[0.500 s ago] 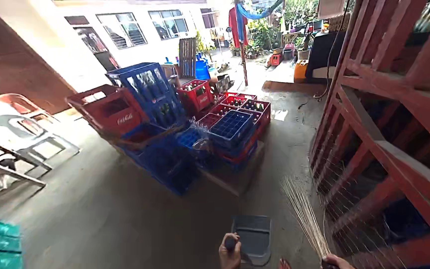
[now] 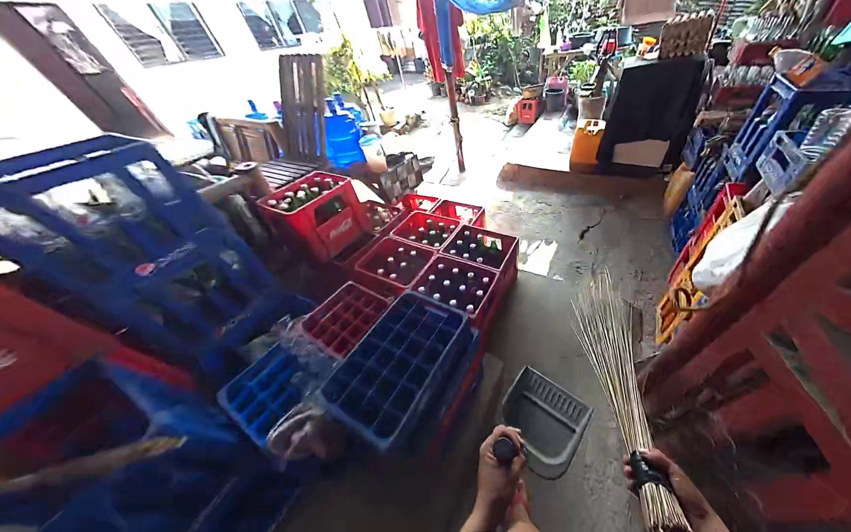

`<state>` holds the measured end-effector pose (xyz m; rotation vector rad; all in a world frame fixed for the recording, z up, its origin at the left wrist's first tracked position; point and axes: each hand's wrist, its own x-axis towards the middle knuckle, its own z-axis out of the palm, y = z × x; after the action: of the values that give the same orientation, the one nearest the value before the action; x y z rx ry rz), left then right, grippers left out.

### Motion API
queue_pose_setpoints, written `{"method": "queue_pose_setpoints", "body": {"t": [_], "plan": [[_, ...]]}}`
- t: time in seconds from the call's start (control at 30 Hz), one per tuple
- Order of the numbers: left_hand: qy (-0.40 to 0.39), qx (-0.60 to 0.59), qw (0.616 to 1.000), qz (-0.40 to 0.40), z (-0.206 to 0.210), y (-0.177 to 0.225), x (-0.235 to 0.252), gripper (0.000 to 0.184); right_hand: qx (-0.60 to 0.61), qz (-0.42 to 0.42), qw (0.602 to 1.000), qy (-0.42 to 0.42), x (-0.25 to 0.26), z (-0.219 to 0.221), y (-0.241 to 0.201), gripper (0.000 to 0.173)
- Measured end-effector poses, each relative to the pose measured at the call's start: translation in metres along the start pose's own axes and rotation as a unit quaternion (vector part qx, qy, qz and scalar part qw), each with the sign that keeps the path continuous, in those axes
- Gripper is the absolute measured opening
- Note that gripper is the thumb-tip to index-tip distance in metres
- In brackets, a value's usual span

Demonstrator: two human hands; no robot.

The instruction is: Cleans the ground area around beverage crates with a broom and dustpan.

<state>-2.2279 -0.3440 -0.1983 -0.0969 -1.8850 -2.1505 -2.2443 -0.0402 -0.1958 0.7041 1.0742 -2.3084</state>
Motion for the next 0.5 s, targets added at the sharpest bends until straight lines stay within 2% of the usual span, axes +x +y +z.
{"method": "queue_pose_setpoints", "body": {"t": [0.1,0.23,0.37,0.5], "plan": [[-0.032,0.013,0.999,-0.021,0.029,-0.025,0.128,0.011,0.061,-0.006,0.998,0.006,0.066,0.025,-0.086,0.033],[-0.070,-0.001,0.997,-0.025,0.072,-0.066,0.287,0.013,0.133,-0.030,0.991,-0.006,0.143,0.048,-0.170,0.049],[-0.079,0.006,0.996,-0.037,0.118,-0.114,0.446,0.012,0.175,-0.055,0.983,0.019,0.250,0.072,-0.253,0.041],[-0.063,0.010,0.998,-0.029,0.167,-0.152,0.604,0.013,0.171,-0.060,0.978,0.099,0.377,0.104,-0.360,0.039]]}}
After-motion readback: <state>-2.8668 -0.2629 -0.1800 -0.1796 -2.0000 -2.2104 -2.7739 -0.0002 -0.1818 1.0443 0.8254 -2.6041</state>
